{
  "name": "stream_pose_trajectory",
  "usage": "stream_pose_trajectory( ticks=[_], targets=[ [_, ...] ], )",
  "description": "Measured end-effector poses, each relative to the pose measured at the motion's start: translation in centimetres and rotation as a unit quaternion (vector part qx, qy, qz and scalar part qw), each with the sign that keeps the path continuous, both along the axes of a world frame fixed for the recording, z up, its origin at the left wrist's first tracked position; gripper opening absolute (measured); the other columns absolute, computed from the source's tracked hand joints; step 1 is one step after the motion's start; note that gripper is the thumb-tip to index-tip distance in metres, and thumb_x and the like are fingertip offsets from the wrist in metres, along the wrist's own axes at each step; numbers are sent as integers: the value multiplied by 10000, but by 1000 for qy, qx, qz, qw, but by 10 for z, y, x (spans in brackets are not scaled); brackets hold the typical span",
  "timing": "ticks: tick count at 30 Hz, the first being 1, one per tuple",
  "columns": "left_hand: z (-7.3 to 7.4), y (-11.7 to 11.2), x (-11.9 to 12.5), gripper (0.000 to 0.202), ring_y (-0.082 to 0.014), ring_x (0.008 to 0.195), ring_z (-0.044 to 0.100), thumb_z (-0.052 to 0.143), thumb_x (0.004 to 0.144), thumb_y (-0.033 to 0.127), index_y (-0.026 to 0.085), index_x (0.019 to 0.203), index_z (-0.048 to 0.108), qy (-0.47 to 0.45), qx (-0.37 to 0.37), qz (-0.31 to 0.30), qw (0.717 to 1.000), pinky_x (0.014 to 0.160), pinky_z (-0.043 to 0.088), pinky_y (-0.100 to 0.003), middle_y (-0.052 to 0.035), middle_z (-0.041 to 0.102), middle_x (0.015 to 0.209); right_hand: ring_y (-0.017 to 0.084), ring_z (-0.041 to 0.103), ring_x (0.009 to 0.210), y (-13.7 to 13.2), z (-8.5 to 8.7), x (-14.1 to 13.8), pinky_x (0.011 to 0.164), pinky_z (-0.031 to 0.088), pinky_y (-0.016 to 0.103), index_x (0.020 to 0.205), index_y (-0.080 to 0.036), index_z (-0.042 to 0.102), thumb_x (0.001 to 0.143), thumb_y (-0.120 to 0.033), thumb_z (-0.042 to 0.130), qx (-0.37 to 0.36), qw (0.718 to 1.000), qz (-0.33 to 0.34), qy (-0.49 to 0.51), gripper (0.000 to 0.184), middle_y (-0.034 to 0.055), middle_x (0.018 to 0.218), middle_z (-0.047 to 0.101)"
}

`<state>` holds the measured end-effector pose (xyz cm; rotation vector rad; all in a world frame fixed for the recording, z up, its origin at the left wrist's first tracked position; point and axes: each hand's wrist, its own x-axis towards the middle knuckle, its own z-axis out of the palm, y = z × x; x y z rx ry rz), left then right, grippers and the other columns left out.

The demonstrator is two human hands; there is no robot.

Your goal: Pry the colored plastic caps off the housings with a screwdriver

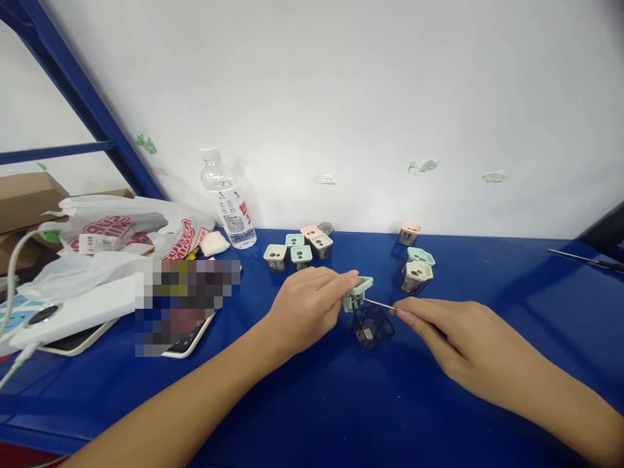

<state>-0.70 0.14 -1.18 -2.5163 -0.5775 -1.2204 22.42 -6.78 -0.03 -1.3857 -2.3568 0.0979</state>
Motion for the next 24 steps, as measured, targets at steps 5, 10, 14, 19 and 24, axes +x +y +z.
stream_pose_trajectory(
  ticks=[5, 10, 14, 19, 24],
  targets=[
    [3, -2, 0, 224, -119, 764, 697, 496, 885, 34, 132, 1038, 625, 17, 26, 5, 1000, 708, 560, -240, -32, 747, 852, 158, 575, 538, 0, 1, -2, 529, 434, 277, 869, -248, 637, 998, -357, 357, -22, 999, 10, 26, 328, 3, 676, 647],
    [5, -3, 1, 226, -125, 833, 700, 530, 873, 24, 137, 1041, 630, 18, 40, -12, 999, 757, 574, -250, -38, 747, 963, 141, 510, 506, -1, 6, -5, 503, 394, 271, 779, -234, 578, 1004, -421, 325, -96, 994, 4, 48, 386, -12, 615, 581],
    [4, -3, 1, 284, -158, 903, 691, 542, 841, -11, 123, 1075, 630, 12, 38, -42, 998, 786, 583, -292, -81, 736, 1004, 121, 451, 530, -2, 9, -3, 497, 369, 252, 780, -218, 530, 994, -500, 326, -194, 976, -8, 102, 409, -20, 634, 517],
    [1, -4, 3, 294, -164, 930, 683, 520, 856, -7, 128, 1096, 622, -11, 40, -58, 997, 796, 587, -301, -100, 729, 1015, 104, 397, 508, 1, 13, 2, 484, 327, 229, 929, -198, 611, 959, -553, 399, -376, 892, 22, 251, 414, -31, 562, 456],
    [1, -6, 4, 288, -173, 926, 687, 554, 839, -3, 124, 1087, 629, -35, 46, -56, 997, 784, 590, -297, -100, 732, 1003, 75, 208, 433, 0, 16, 1, 395, 155, 200, 940, -200, 619, 928, -557, 450, -473, 811, 11, 344, 395, -65, 498, 342]
  ],
)
